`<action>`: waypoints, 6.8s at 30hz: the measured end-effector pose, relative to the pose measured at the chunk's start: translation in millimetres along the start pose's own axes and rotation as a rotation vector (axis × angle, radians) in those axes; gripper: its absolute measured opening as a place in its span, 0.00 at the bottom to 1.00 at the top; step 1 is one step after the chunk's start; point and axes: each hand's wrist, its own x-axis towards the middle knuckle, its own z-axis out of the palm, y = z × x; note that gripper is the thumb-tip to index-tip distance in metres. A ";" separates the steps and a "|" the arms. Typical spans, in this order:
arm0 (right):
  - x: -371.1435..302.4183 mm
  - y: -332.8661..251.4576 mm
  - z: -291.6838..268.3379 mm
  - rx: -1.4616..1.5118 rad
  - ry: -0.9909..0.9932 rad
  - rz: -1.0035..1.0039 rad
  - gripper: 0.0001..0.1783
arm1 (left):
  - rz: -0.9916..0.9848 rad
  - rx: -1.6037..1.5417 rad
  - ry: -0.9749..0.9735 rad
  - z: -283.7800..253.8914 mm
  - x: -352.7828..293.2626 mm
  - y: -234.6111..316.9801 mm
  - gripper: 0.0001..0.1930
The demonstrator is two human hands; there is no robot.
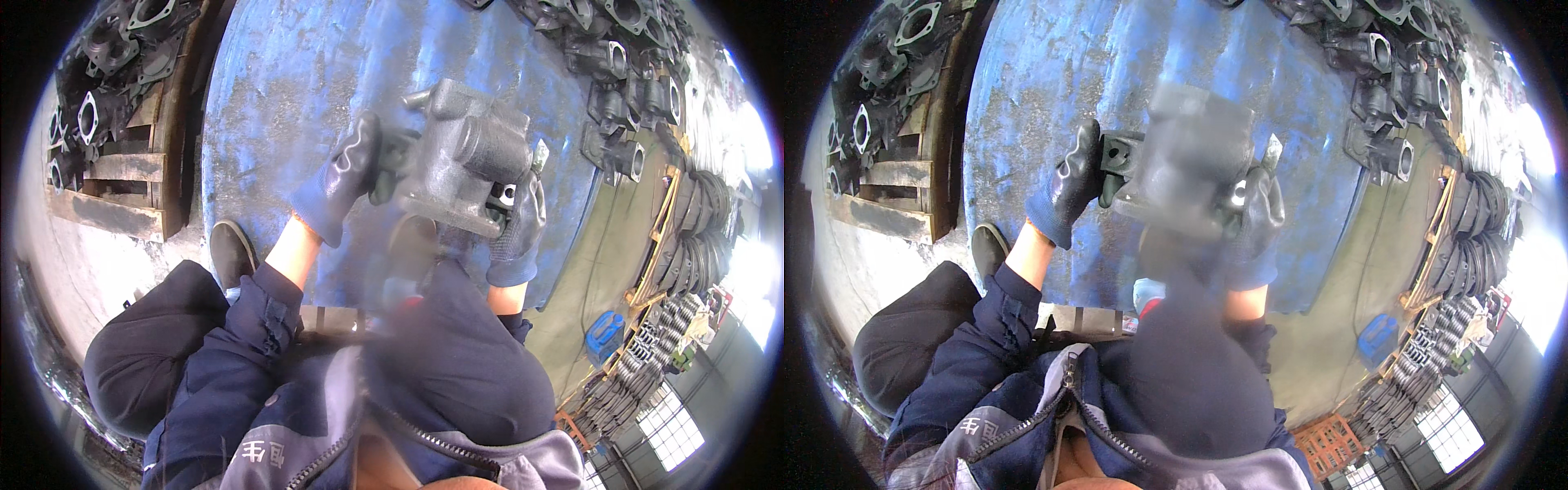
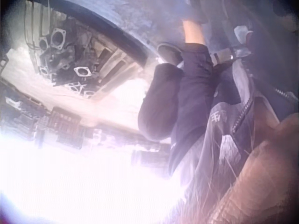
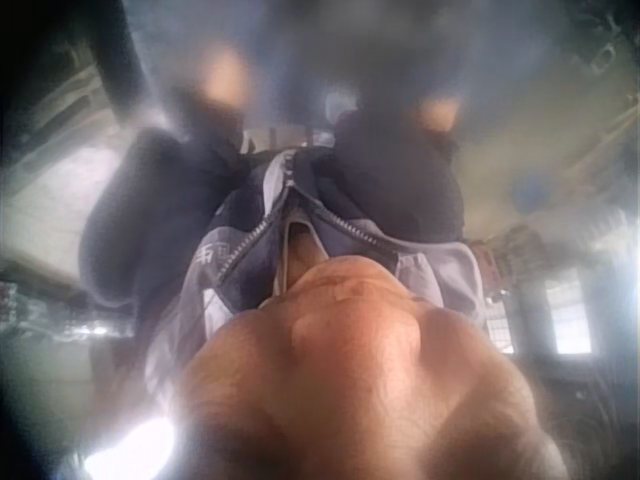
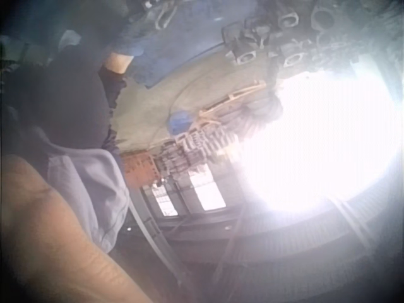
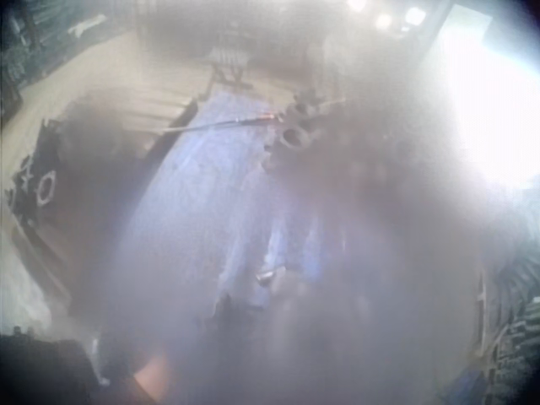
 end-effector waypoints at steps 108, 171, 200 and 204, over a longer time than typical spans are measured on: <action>14.8 26.9 90.5 1.142 -0.204 0.857 0.18 | -0.330 -0.624 0.234 -66.8 20.6 -7.6 0.25; 55.4 82.4 97.5 0.612 -0.143 0.230 0.19 | 0.076 0.749 0.355 -42.2 -5.2 24.4 0.22; 62.8 25.7 179.3 -0.117 -0.163 0.240 0.26 | 0.010 0.545 0.307 -76.4 10.2 22.2 0.22; 56.6 7.8 165.9 -0.185 -0.248 0.229 0.29 | 0.076 0.367 0.290 -72.1 6.2 18.9 0.21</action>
